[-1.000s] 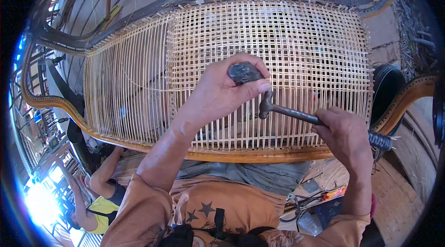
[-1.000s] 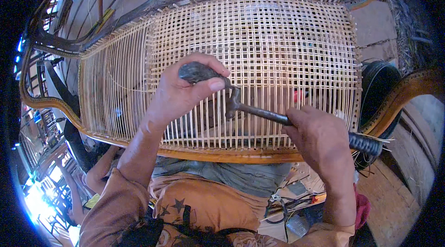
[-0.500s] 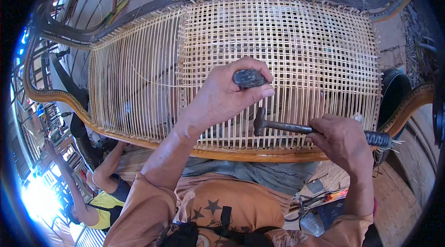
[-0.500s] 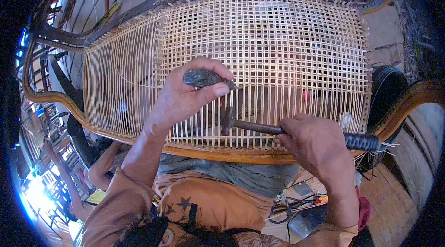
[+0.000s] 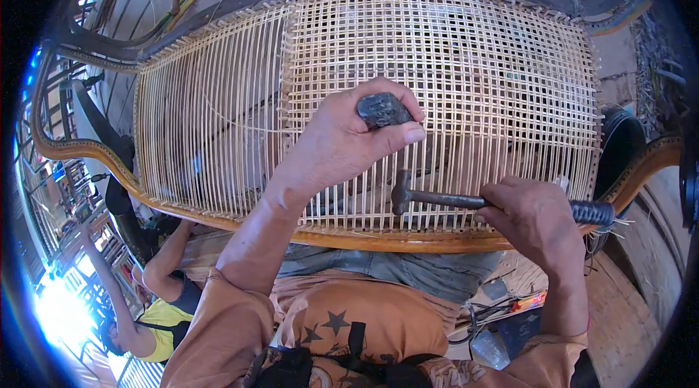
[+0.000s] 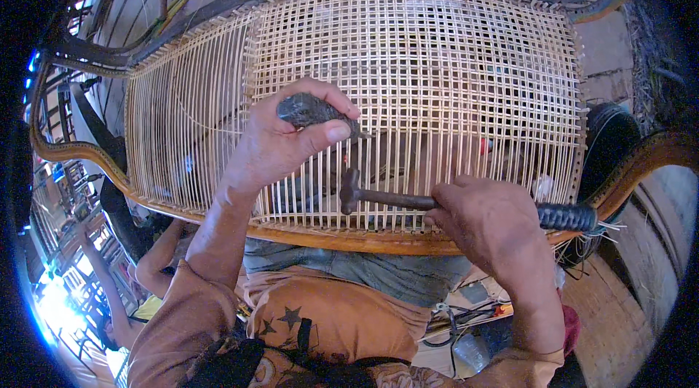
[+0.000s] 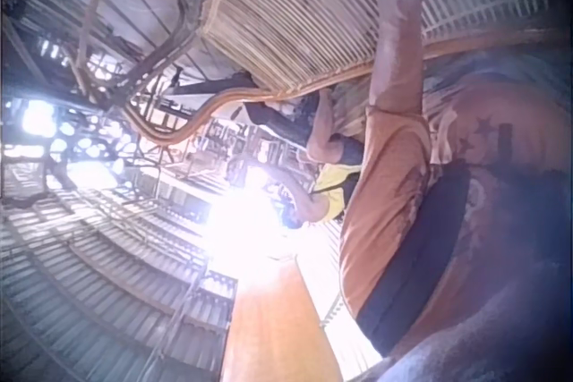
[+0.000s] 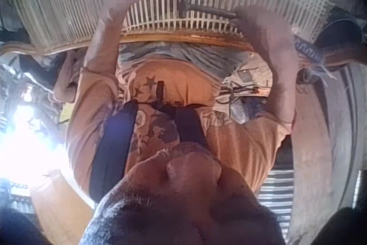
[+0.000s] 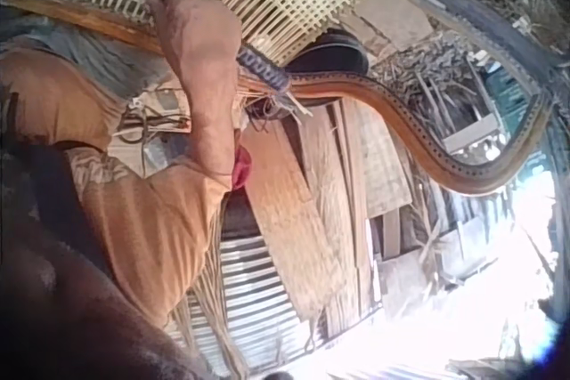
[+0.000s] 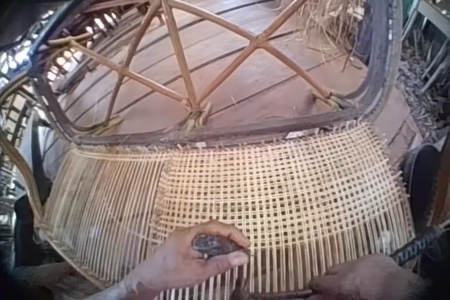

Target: Repairing or weaving a rattan bench using bamboo or rattan strips.

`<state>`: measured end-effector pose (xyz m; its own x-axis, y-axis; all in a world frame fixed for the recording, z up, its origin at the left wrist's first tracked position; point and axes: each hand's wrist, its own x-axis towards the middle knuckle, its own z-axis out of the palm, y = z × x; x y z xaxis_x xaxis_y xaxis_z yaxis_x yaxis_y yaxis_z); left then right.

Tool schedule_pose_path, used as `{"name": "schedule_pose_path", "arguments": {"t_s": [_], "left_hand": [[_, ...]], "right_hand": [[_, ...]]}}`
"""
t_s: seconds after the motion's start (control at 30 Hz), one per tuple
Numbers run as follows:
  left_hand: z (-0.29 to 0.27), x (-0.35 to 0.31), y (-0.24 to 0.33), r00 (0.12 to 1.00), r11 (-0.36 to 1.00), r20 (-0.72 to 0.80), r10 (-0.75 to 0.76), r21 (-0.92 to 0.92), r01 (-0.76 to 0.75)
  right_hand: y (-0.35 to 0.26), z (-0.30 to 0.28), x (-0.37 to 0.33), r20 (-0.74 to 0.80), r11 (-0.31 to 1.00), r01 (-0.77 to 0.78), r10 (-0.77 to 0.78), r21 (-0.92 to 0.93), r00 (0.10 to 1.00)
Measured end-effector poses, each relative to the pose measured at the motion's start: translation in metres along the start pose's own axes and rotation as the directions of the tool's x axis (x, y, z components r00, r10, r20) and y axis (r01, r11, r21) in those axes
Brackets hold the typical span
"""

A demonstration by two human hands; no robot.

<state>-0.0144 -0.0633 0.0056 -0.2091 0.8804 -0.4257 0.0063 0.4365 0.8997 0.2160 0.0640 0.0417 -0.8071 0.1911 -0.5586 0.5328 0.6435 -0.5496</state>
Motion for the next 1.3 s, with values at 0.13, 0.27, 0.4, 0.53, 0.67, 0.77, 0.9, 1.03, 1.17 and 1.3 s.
{"name": "schedule_pose_path", "arguments": {"t_s": [0.13,0.27,0.4,0.53,0.67,0.77,0.9,1.03,1.17,1.3], "left_hand": [[-0.004,-0.001,-0.001,1.000,0.999,0.013,0.026,-0.028,-0.026],[-0.018,-0.009,0.002,0.996,0.983,-0.066,0.055,-0.174,-0.066],[-0.018,-0.012,-0.002,0.998,0.983,-0.062,0.000,-0.185,-0.011],[-0.016,-0.013,-0.002,1.000,0.998,-0.025,-0.012,-0.068,0.010],[-0.013,-0.010,0.000,0.999,0.999,-0.014,0.039,-0.034,-0.040],[-0.017,-0.011,0.006,0.997,0.996,0.004,-0.080,-0.027,0.080],[-0.014,-0.011,-0.006,1.000,1.000,-0.024,-0.020,-0.004,0.020],[-0.015,-0.009,-0.007,1.000,1.000,-0.004,0.006,0.013,-0.006],[-0.029,-0.012,0.005,1.000,1.000,-0.028,0.012,-0.026,-0.013],[-0.037,-0.033,-0.006,0.913,0.959,-0.379,0.153,-0.167,-0.230]], "right_hand": [[0.000,-0.001,0.006,-0.092,0.992,-0.050,0.040,-0.112,0.995],[-0.003,0.003,-0.002,0.000,0.999,-0.031,0.031,-0.029,1.000],[-0.006,0.003,0.000,0.054,0.998,-0.059,0.060,-0.020,0.997],[-0.010,0.001,0.006,0.058,0.999,-0.030,0.032,-0.037,0.998],[-0.013,-0.004,0.009,0.093,0.998,-0.003,0.009,-0.061,0.996],[-0.015,-0.004,0.010,0.100,0.997,-0.001,0.009,-0.078,0.995],[-0.014,-0.001,0.015,0.120,0.996,-0.011,0.022,-0.085,0.993],[-0.005,0.001,0.020,-0.013,0.998,0.025,-0.026,-0.065,1.000],[-0.013,-0.005,0.013,-0.022,0.997,-0.026,0.025,-0.079,0.999],[-0.005,0.004,-0.016,-0.013,0.975,-0.169,0.172,0.145,0.985]]}}
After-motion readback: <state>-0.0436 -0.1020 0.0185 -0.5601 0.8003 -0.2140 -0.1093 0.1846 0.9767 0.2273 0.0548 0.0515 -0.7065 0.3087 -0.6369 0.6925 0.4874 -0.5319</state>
